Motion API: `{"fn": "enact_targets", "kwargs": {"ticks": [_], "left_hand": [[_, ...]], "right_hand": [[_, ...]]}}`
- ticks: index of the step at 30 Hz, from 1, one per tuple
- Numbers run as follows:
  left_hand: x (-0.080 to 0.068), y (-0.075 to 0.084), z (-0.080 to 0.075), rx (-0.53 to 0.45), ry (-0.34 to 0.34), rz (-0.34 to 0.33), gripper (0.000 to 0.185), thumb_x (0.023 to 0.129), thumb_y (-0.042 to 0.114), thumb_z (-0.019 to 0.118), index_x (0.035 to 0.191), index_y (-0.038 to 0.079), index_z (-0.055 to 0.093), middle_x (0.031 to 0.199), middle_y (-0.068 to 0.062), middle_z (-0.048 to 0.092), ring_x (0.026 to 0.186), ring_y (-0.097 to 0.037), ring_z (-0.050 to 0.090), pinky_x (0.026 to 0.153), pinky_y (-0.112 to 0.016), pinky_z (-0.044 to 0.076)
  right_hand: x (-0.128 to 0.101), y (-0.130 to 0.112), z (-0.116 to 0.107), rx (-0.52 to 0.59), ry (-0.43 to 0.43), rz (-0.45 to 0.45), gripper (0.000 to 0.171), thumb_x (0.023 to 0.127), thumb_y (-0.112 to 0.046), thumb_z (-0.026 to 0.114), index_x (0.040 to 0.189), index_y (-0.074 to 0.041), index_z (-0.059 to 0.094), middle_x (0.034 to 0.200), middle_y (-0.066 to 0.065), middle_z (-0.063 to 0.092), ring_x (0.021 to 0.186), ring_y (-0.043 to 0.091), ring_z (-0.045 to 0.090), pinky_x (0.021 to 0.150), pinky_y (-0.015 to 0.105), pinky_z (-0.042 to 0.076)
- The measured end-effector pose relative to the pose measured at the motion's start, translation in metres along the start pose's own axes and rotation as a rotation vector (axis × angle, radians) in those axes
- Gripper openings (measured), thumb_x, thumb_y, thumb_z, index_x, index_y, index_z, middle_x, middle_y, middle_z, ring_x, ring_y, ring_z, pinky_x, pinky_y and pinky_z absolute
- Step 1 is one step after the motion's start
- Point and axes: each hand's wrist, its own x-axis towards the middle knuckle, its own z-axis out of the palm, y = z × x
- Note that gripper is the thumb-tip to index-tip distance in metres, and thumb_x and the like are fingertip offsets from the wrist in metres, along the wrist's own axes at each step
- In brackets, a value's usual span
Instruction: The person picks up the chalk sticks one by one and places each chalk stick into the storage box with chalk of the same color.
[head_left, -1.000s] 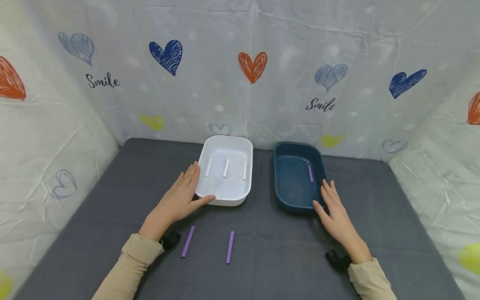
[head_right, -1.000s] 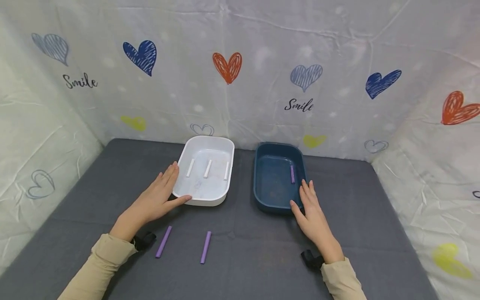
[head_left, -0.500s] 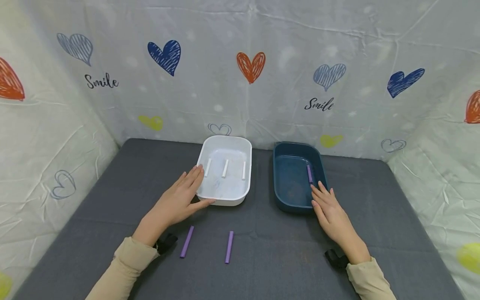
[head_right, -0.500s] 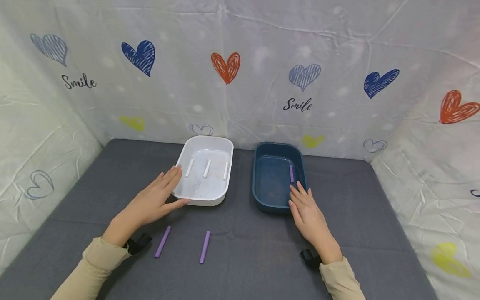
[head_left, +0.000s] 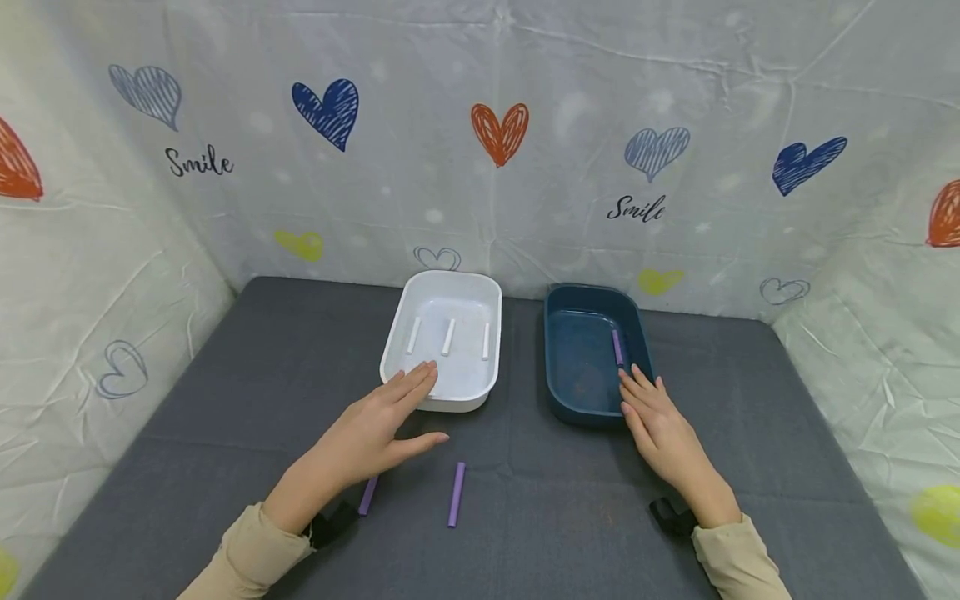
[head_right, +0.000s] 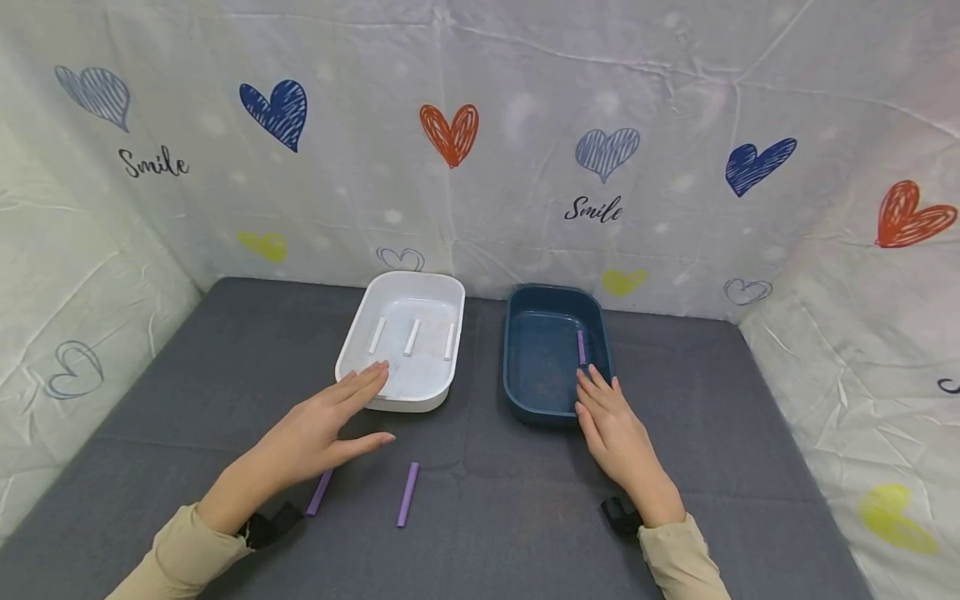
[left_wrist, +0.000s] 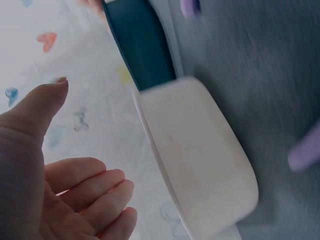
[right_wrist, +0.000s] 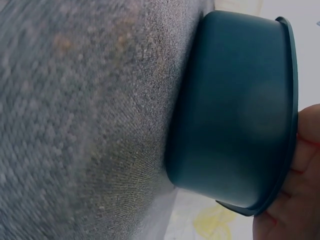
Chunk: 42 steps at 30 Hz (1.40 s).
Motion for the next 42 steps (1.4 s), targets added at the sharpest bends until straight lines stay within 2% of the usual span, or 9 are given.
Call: {"fn": "enact_targets", "kwargs": {"ticks": [4, 6, 12, 18, 22, 25, 30, 35, 42], "left_hand": [[-0.004, 0.012, 0.006, -0.01, 0.083, 0.13, 0.077, 0.086, 0.041, 0.078, 0.142, -0.003, 0.051, 0.145, -0.017, 0.051, 0.131, -0.035, 0.051, 0.104, -0.048, 0.045], [-0.005, 0.015, 0.01, -0.009, 0.099, 0.172, 0.076, 0.086, 0.043, 0.077, 0.14, -0.004, 0.054, 0.143, -0.017, 0.054, 0.129, -0.034, 0.054, 0.103, -0.047, 0.047], [-0.01, 0.024, 0.022, -0.015, 0.022, 0.181, 0.078, 0.083, 0.048, 0.078, 0.138, -0.004, 0.056, 0.141, -0.018, 0.055, 0.128, -0.033, 0.055, 0.101, -0.045, 0.049], [-0.015, 0.03, 0.035, -0.045, -0.042, 0.208, 0.079, 0.082, 0.046, 0.079, 0.136, -0.008, 0.056, 0.14, -0.021, 0.055, 0.127, -0.034, 0.055, 0.105, -0.047, 0.045], [-0.017, 0.033, 0.043, -0.047, -0.081, 0.228, 0.084, 0.082, 0.051, 0.078, 0.135, -0.011, 0.055, 0.139, -0.023, 0.055, 0.129, -0.033, 0.053, 0.105, -0.049, 0.044], [-0.018, 0.035, 0.047, -0.041, -0.121, 0.221, 0.09, 0.08, 0.056, 0.077, 0.135, -0.011, 0.054, 0.14, -0.024, 0.054, 0.13, -0.034, 0.052, 0.106, -0.049, 0.043], [-0.021, 0.035, 0.048, -0.034, -0.236, 0.151, 0.099, 0.073, 0.059, 0.08, 0.139, -0.009, 0.051, 0.144, -0.024, 0.05, 0.133, -0.036, 0.049, 0.109, -0.048, 0.04], [-0.022, 0.033, 0.046, -0.031, -0.339, 0.104, 0.095, 0.074, 0.054, 0.082, 0.14, -0.008, 0.051, 0.143, -0.023, 0.05, 0.133, -0.036, 0.048, 0.11, -0.049, 0.039], [-0.021, 0.032, 0.046, -0.022, -0.374, 0.102, 0.081, 0.079, 0.044, 0.082, 0.137, -0.006, 0.055, 0.14, -0.02, 0.055, 0.132, -0.032, 0.05, 0.109, -0.048, 0.041]], "right_hand": [[0.001, 0.001, 0.0, -0.016, -0.007, -0.02, 0.038, 0.101, -0.008, 0.055, 0.135, 0.01, 0.056, 0.146, 0.02, 0.048, 0.142, 0.035, 0.036, 0.115, 0.061, 0.024], [0.001, 0.001, -0.001, -0.02, -0.019, -0.024, 0.039, 0.1, -0.008, 0.056, 0.136, 0.008, 0.055, 0.147, 0.019, 0.048, 0.143, 0.034, 0.035, 0.115, 0.061, 0.023], [0.002, 0.001, -0.001, -0.026, -0.042, -0.031, 0.041, 0.102, -0.012, 0.054, 0.138, 0.007, 0.054, 0.148, 0.019, 0.047, 0.144, 0.034, 0.034, 0.115, 0.061, 0.023], [0.001, 0.001, -0.001, -0.015, -0.064, -0.023, 0.041, 0.104, -0.014, 0.052, 0.139, 0.006, 0.053, 0.149, 0.018, 0.046, 0.145, 0.033, 0.032, 0.117, 0.059, 0.019], [0.0, 0.001, -0.001, -0.013, -0.075, -0.015, 0.041, 0.105, -0.015, 0.051, 0.139, 0.006, 0.053, 0.149, 0.018, 0.046, 0.145, 0.032, 0.031, 0.118, 0.057, 0.018], [0.0, 0.001, -0.001, -0.016, -0.074, -0.016, 0.04, 0.104, -0.014, 0.052, 0.139, 0.006, 0.054, 0.148, 0.018, 0.047, 0.145, 0.033, 0.031, 0.118, 0.057, 0.018], [0.0, 0.002, -0.001, -0.019, -0.067, -0.019, 0.04, 0.104, -0.015, 0.051, 0.138, 0.006, 0.054, 0.148, 0.018, 0.048, 0.145, 0.033, 0.032, 0.118, 0.058, 0.019], [0.0, 0.002, -0.002, -0.022, -0.068, -0.019, 0.041, 0.105, -0.016, 0.051, 0.138, 0.006, 0.054, 0.147, 0.017, 0.048, 0.144, 0.032, 0.032, 0.118, 0.058, 0.019], [0.0, 0.001, -0.003, -0.025, -0.059, -0.025, 0.04, 0.103, -0.013, 0.054, 0.138, 0.007, 0.055, 0.146, 0.018, 0.049, 0.143, 0.034, 0.034, 0.115, 0.061, 0.022]]}}
